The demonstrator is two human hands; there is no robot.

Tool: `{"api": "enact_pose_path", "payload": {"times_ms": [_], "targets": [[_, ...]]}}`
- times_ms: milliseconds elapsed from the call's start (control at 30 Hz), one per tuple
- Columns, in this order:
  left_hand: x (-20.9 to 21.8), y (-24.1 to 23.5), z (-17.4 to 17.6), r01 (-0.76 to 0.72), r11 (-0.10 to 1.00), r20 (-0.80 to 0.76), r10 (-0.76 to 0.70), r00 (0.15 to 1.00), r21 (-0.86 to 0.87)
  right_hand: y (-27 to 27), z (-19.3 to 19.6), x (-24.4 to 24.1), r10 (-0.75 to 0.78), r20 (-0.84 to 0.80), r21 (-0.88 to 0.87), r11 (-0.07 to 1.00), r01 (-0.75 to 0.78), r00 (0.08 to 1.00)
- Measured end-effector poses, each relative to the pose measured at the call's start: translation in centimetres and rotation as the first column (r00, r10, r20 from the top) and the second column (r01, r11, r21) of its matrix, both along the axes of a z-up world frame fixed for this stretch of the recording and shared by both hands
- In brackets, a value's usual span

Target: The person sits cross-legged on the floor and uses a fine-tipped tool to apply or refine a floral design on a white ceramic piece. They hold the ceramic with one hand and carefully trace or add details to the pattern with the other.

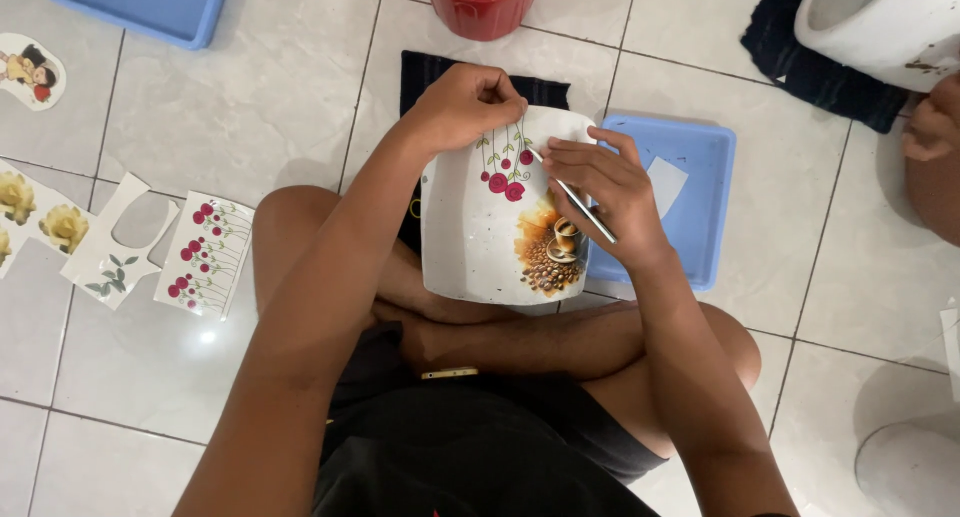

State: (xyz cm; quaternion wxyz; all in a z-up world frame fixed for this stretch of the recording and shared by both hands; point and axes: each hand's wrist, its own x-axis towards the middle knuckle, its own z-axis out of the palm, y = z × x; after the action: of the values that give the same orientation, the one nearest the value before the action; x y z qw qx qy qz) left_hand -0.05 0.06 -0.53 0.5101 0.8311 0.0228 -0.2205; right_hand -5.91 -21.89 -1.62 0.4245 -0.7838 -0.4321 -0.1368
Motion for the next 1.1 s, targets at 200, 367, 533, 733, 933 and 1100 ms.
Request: {"api": "enact_pose_path", "payload": {"times_ms": [200, 367, 533, 733, 933, 1100], "targets": [[0.2, 0.1, -0.6, 0.011, 1.000, 0.020, -0.011, 1.000, -0.027, -0.3, 0.0, 0.0, 0.048, -0.142, 0.075, 0.996, -0.038, 0.989], [0.2, 0.2, -0.6, 0.022, 1.000, 0.027, -0.022, 0.999, -0.014, -1.0, -0.8, 0.7, 0.045, -0.343, 0.118, 0.993, -0.005, 0.938], [0.3, 0.4, -0.9, 0.017, 0.999, 0.026, -0.016, 1.000, -0.045, -1.3, -1.2, 1.2, 0.046, -0.416, 0.139, 0.990, 0.013, 0.908], [0.3, 0.4, -0.9, 0.014, 0.997, 0.011, -0.013, 1.000, -0.081, -2.1, -1.1, 2.4, 0.199, -0.471, 0.235, 0.967, -0.096, 0.859], [0.5, 0.4, -1.4, 0.038, 0.995, 0.036, -0.035, 0.999, -0.093, -2.5, -0.8, 3.4, 0.168, -0.600, 0.167, 0.982, -0.083, 0.782], [0.4, 0.4, -1.3, 0.036, 0.997, 0.040, -0.033, 0.999, -0.068, -2.5, -0.6, 3.6, 0.155, -0.663, 0.170, 0.984, -0.054, 0.732]]}}
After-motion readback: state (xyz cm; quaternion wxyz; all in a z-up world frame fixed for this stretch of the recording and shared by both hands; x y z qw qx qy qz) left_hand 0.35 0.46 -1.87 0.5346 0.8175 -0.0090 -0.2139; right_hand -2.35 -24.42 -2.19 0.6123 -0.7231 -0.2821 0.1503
